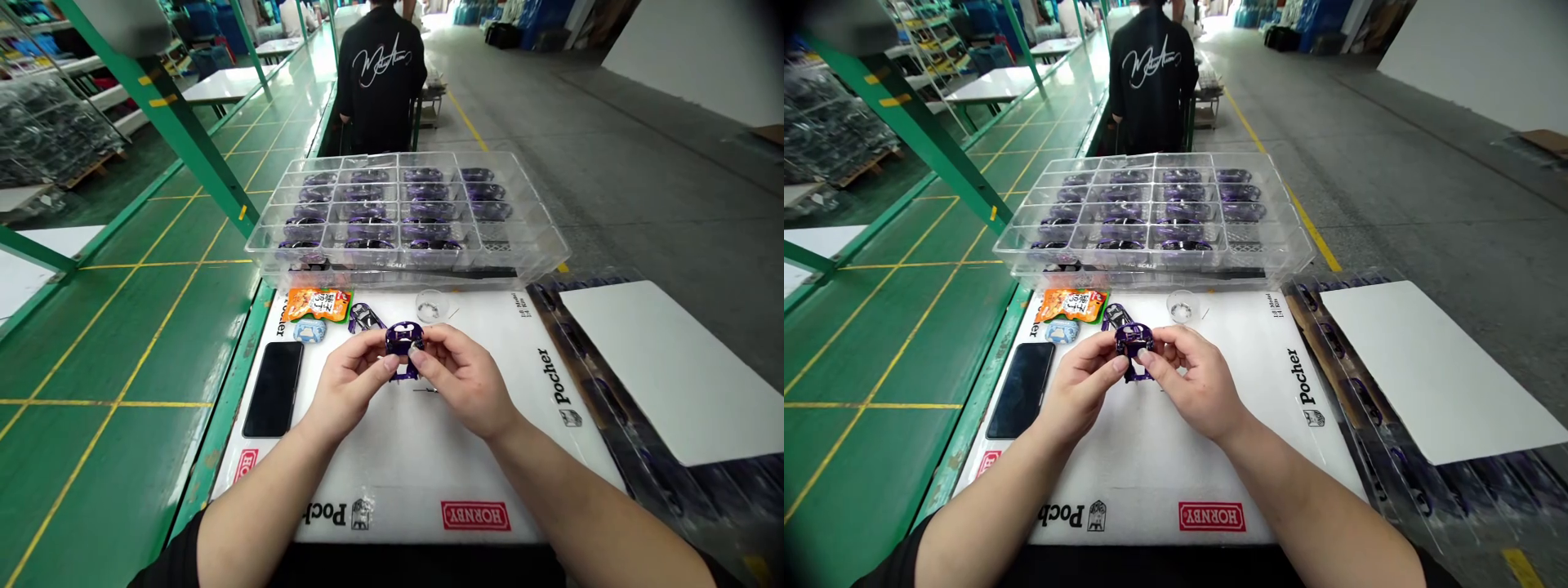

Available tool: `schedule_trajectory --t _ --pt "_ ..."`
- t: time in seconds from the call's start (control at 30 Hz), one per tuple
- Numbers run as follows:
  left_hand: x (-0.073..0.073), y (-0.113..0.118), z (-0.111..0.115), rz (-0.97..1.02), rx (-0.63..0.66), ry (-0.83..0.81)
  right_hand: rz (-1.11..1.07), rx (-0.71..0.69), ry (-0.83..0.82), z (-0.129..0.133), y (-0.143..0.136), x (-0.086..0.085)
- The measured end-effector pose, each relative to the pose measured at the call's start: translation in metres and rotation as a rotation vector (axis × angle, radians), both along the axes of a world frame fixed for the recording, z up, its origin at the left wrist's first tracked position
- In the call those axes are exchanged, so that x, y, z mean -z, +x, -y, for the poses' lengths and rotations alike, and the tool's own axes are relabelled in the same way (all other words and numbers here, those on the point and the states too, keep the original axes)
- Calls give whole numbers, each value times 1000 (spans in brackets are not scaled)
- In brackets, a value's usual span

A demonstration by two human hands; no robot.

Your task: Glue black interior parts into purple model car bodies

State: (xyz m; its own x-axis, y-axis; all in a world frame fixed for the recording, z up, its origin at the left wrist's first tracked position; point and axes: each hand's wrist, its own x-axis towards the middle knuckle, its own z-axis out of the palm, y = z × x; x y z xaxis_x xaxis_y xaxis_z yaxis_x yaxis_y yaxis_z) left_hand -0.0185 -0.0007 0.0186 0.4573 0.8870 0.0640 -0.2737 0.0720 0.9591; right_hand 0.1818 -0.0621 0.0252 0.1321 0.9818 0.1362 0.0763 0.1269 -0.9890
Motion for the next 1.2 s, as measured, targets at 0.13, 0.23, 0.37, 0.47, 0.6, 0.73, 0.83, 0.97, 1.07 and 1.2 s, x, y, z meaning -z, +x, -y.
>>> schedule_trajectory --t 0.13,0.23,0.37,0.47,0.6,0.73,0.83,0.97,1.07,1.2 --pt "1 0 1 21 6 8 22 6 18 0 0 0" --pt "1 0 1 43 9 8 17 3 20 0 0 0" --pt "0 2 1 78 16 5 19 -2 35 0 0 2" --pt "0 3 1 98 20 0 27 4 59 0 1 3" --pt "1 2 0 112 25 -13 7 -2 73 -1 2 4" --pt "4 1 1 119 32 -34 -10 3 83 0 2 5" --pt "6 -1 1 120 36 -59 -13 -4 80 0 2 5" --pt "7 -2 2 117 45 -97 -8 -12 71 -1 1 4" --pt "8 -3 1 115 49 -117 -6 -18 63 -1 1 4" --pt "9 -4 1 105 48 -135 -24 -18 46 -1 2 3"
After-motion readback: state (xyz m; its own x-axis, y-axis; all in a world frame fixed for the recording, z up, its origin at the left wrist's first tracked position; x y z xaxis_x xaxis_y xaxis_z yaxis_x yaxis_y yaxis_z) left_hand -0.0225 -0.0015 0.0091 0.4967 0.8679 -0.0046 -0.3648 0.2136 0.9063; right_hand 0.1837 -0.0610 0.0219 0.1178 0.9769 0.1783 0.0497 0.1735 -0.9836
